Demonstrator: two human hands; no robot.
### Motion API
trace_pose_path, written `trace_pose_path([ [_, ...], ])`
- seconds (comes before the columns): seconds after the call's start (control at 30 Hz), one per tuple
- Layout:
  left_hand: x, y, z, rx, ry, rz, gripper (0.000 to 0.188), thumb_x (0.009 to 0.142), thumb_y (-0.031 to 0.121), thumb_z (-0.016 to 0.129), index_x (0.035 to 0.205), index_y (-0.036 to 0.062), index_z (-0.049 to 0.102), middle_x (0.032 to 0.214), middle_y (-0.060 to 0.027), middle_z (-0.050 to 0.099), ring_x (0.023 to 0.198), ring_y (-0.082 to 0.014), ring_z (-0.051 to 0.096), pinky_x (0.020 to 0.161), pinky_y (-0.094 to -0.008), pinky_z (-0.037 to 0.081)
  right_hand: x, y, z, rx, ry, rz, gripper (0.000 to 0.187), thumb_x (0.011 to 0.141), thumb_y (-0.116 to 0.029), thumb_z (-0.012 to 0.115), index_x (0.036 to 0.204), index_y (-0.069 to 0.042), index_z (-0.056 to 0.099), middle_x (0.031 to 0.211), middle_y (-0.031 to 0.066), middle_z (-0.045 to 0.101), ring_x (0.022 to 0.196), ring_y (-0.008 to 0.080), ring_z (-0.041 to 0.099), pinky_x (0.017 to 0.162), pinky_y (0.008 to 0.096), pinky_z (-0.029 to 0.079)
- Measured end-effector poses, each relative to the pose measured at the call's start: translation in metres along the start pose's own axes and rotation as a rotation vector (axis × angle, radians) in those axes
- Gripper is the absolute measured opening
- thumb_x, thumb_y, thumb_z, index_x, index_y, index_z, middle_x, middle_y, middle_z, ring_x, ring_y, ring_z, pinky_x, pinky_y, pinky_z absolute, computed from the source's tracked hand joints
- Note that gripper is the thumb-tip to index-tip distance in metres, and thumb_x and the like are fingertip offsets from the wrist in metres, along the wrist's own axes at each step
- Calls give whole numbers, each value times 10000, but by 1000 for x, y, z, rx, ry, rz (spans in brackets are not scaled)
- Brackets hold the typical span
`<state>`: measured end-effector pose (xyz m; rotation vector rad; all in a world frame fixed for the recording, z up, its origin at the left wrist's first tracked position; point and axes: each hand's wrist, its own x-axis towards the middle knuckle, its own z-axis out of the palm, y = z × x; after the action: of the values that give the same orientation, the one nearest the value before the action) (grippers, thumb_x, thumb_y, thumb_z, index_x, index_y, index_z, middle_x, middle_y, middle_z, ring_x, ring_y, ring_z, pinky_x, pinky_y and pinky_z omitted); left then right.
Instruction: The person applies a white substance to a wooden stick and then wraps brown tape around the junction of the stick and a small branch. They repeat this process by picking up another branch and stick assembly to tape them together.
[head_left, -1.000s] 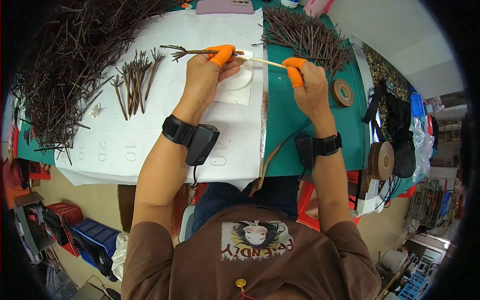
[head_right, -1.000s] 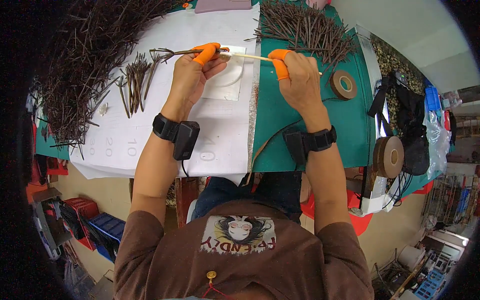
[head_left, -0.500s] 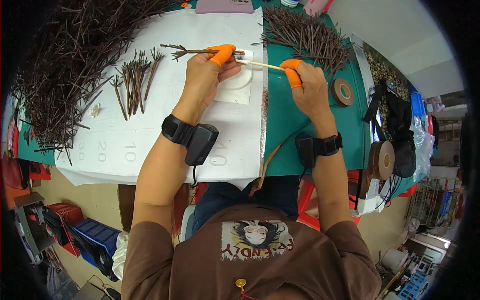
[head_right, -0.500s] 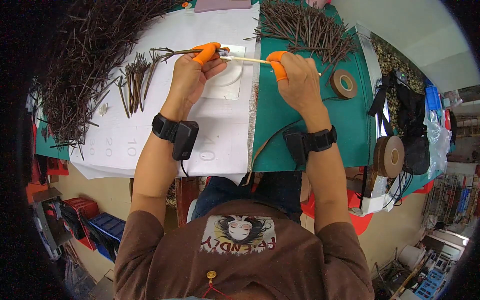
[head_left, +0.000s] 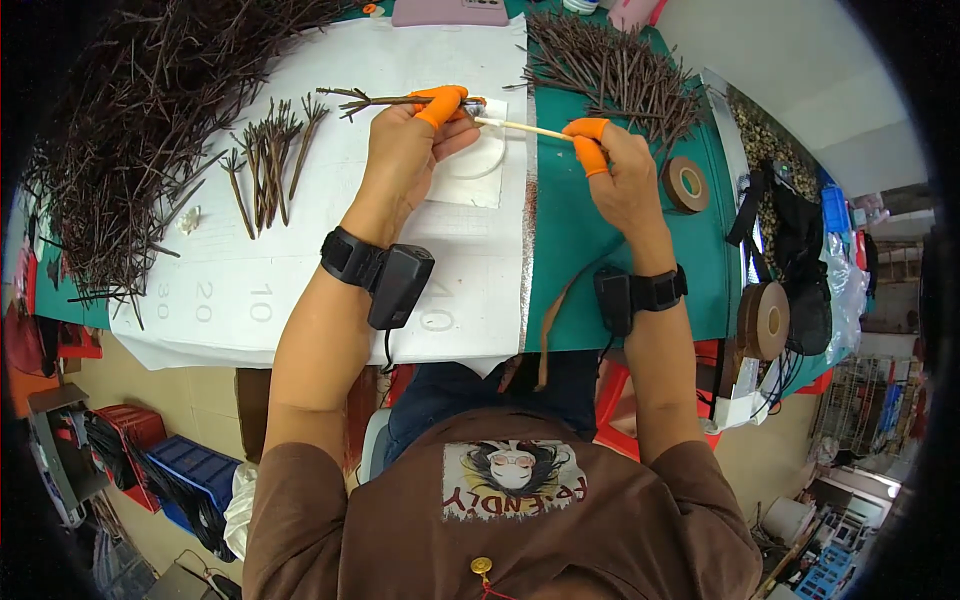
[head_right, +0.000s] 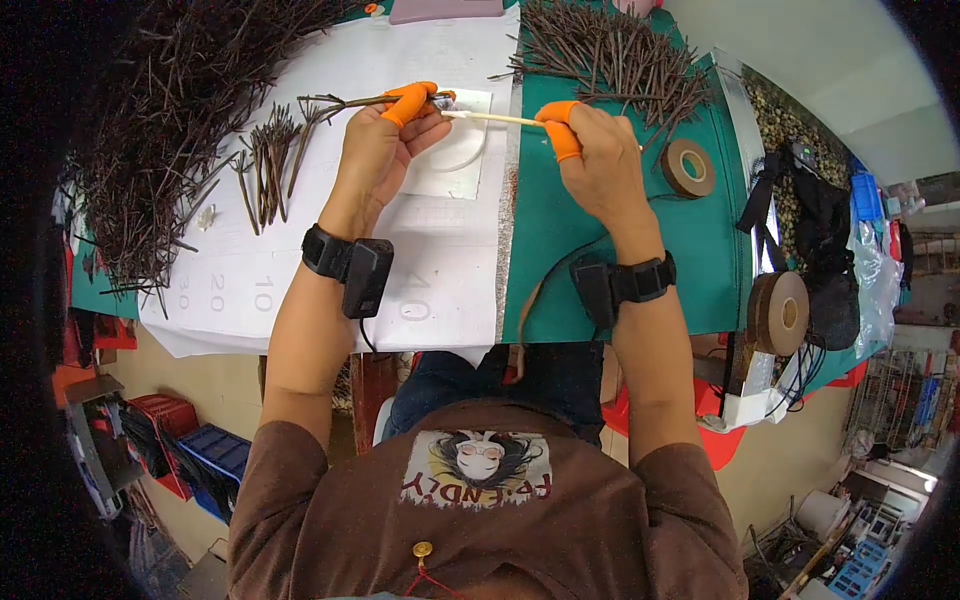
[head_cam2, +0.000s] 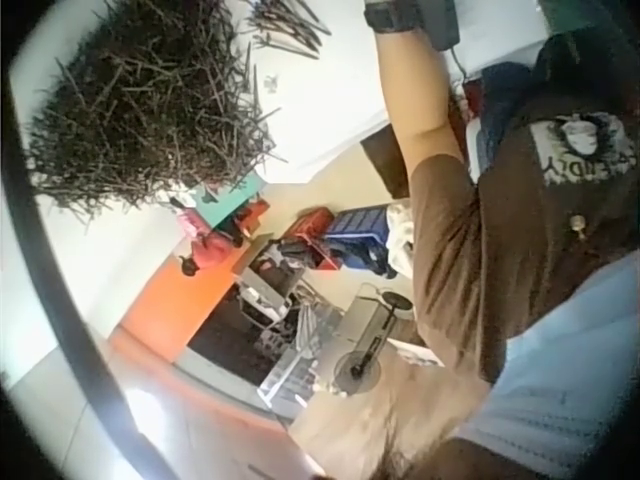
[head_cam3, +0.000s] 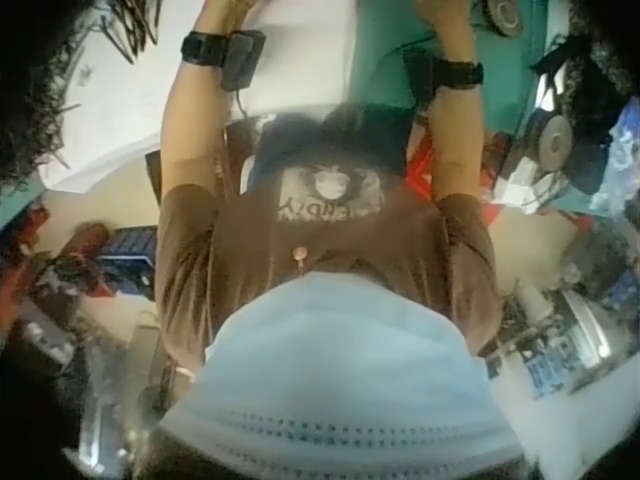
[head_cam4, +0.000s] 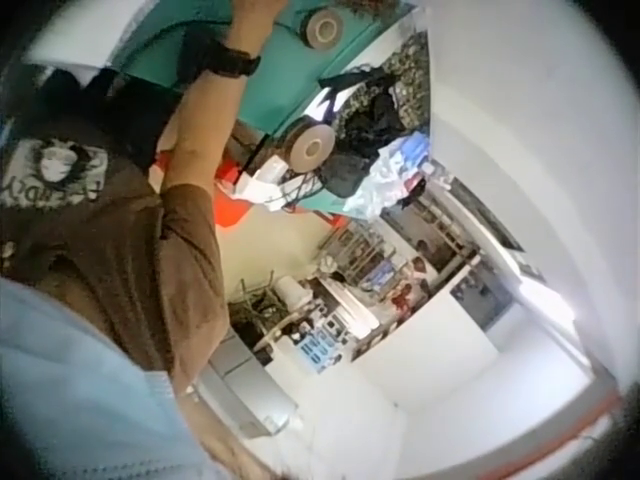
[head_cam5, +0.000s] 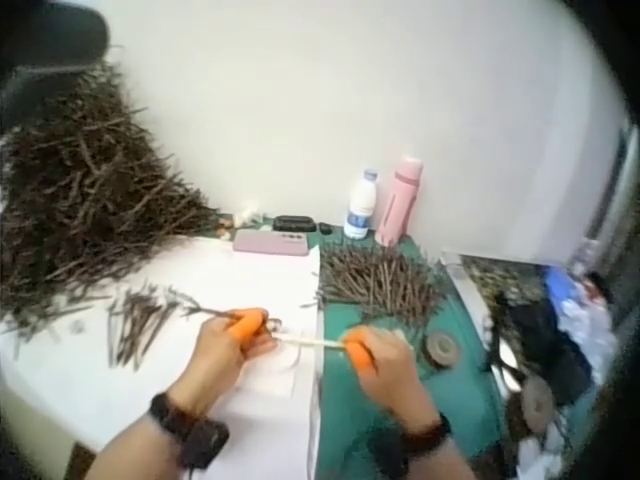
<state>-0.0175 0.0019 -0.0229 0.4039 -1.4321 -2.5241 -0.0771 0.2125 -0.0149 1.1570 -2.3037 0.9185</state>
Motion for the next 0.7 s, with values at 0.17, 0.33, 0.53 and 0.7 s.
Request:
trace_pose_path([
  [0.17,-1,-1,4,29,-3,5,198,834,95,513,951,-58,561,854,-116,570,709,-153,591,645,-223,532,-1,1,0,11,20,21,95,783,-49,523,850,-35,590,598,87,472,470,171,410,445,293,301],
  [0.33,-2,-1,5,38,-12,16,199,830,100,521,942,-59,562,840,-112,571,703,-149,590,640,-223,532,-2,5,2,-21,-21,6,109,790,-55,520,875,-35,585,581,72,473,456,155,395,425,279,288],
  [0.53,-1,1,4,38,8,11,193,822,106,534,926,-53,570,812,-102,575,698,-142,588,639,-226,532,-1,0,-2,93,-50,112,115,796,-55,517,889,-40,582,551,39,448,446,121,361,421,262,278],
  [0.7,-2,1,4,41,-11,9,193,823,103,534,926,-56,570,825,-107,572,706,-147,588,648,-233,535,-2,0,-2,148,-82,150,115,799,-52,512,890,-42,581,542,36,427,447,110,353,422,254,271],
])
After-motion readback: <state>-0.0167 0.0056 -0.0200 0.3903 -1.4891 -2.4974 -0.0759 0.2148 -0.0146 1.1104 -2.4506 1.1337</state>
